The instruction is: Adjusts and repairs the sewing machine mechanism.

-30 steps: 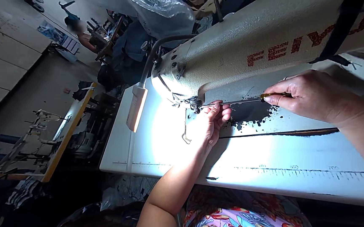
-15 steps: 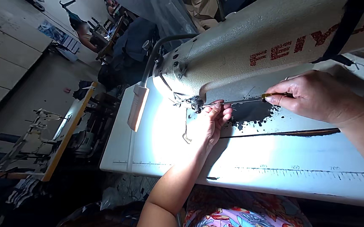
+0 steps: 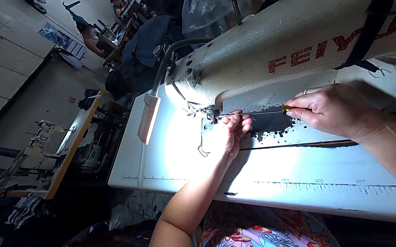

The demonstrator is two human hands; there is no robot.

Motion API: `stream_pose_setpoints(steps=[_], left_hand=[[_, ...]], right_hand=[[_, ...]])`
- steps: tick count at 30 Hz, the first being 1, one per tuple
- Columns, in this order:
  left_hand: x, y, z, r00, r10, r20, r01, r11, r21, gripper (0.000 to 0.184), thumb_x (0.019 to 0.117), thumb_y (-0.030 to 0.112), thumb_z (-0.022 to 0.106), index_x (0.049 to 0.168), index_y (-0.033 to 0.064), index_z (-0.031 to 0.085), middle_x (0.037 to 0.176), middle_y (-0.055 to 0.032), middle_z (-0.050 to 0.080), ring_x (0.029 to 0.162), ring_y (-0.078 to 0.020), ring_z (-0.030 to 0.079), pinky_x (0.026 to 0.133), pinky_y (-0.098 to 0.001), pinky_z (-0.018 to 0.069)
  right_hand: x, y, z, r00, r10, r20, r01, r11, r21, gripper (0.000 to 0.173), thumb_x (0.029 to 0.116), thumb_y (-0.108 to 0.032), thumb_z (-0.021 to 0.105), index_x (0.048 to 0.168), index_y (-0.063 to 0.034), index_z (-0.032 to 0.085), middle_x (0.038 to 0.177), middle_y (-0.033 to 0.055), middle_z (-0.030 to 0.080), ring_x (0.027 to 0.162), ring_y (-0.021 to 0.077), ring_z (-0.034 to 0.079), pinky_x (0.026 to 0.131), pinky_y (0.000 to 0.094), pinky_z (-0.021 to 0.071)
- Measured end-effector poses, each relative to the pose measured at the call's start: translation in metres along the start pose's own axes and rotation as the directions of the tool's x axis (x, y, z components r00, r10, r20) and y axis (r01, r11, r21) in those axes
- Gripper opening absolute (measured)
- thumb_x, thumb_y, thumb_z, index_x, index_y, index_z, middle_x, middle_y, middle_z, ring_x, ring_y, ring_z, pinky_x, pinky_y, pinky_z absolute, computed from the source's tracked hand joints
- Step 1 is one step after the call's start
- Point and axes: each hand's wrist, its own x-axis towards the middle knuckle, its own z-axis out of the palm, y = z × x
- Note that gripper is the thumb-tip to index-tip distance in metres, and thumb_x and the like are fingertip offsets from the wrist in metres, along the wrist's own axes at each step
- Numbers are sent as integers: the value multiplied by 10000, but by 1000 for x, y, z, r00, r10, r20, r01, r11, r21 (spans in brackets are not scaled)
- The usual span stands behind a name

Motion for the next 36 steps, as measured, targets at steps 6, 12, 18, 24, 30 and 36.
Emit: stream_pose_setpoints(steps=[6,12,18,24,30,36], left_hand=[[1,0,1,1000,5,14,-4,999,-35,177,1094,75,419,1130,42,589,869,-60,727,698,-84,713,652,-190,591],[0,3,2,999,-3,35,5,999,-46,198,1089,50,404,1185,34,577,926,-68,722,721,-89,710,667,-193,589],[-11,11,-12,999,-17,-27,22,982,189,126,1054,37,507,1088,22,628,913,-85,737,705,-121,723,663,-236,610],[-18,26,-41,986,113,-119,-51,900,432,108,1037,23,544,952,44,608,756,-22,681,597,-83,672,599,-225,592],[-16,16,-23,997,-59,-55,71,969,235,193,1082,126,489,1195,15,599,919,-75,722,681,-105,701,635,-225,596],[-3,5,10,997,-79,-10,79,997,-6,204,1103,152,427,1222,35,544,920,-52,697,748,-79,705,696,-190,588]], right_hand=[[0,-1,4,996,-59,-70,56,997,-44,304,938,-181,524,890,0,763,800,185,699,686,360,688,548,549,464],[2,-1,5,987,-102,-127,93,993,-78,302,951,-135,513,977,24,768,891,231,716,740,408,697,587,561,491],[2,1,8,973,-130,-191,113,989,-96,284,940,-114,535,999,25,775,945,248,735,825,425,719,682,577,529],[2,3,8,978,-120,-169,109,991,-74,290,938,-123,545,1014,34,776,964,254,737,831,422,723,696,569,539],[6,2,0,995,-71,-71,69,997,-30,294,941,-159,545,1005,5,780,929,226,729,793,398,715,657,586,525],[7,6,-3,1000,-30,-5,30,999,-18,353,950,-239,515,968,-14,787,869,200,731,762,375,717,631,595,510]])
